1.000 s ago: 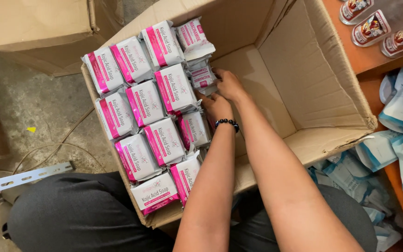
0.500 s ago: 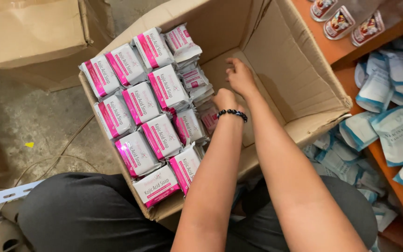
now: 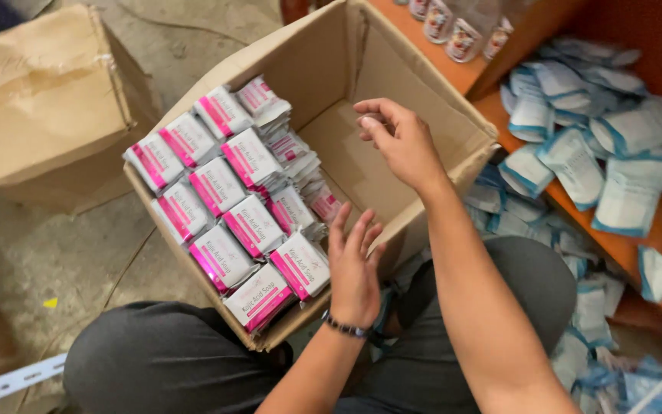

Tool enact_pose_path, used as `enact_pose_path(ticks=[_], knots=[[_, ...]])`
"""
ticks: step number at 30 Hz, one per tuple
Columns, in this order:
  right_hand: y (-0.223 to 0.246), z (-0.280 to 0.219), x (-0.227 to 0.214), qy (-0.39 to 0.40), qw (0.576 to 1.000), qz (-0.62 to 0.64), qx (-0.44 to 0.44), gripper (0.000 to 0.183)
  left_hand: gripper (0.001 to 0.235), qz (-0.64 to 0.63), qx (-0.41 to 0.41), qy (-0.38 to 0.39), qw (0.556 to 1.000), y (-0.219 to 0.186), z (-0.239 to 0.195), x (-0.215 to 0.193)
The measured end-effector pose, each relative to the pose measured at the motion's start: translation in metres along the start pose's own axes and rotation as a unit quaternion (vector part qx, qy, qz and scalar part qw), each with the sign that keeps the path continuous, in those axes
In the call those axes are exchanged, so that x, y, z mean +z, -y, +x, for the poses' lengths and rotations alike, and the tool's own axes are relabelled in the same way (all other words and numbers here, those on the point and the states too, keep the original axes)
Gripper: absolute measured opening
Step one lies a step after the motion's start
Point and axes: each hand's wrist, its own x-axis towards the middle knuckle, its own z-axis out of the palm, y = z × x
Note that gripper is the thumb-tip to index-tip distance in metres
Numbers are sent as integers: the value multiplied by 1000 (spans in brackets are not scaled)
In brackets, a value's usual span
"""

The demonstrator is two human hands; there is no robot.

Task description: Sorting and packing various soap and sachet products into a cardboard box.

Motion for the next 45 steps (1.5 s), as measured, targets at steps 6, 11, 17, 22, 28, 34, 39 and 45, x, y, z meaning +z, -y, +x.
enact_pose_path(ticks=[6,11,17,22,28,34,39,45], knots=[[59,-133,-24,-121,991,32,-55,23,52,42,-3,3,999,-7,-64,-13],[52,-243,-31,-214,973,14,-88,18,50,66,21,71,995,9,-112,-2],[6,-349,-71,-337,939,2,-62,14,46,161,79,201,963,36,-164,14],[-63,-433,-127,-412,910,44,26,16,43,242,53,287,925,73,-175,24],[-120,-497,-146,-475,872,12,118,18,46,235,-34,287,928,157,-152,40],[-179,-504,-143,-461,868,79,169,21,43,228,-194,267,916,251,-110,83],[-192,-497,-140,-452,856,143,205,20,41,249,-202,161,933,326,-84,95],[-242,-476,-140,-422,859,188,221,21,32,234,-190,27,953,441,-25,12]])
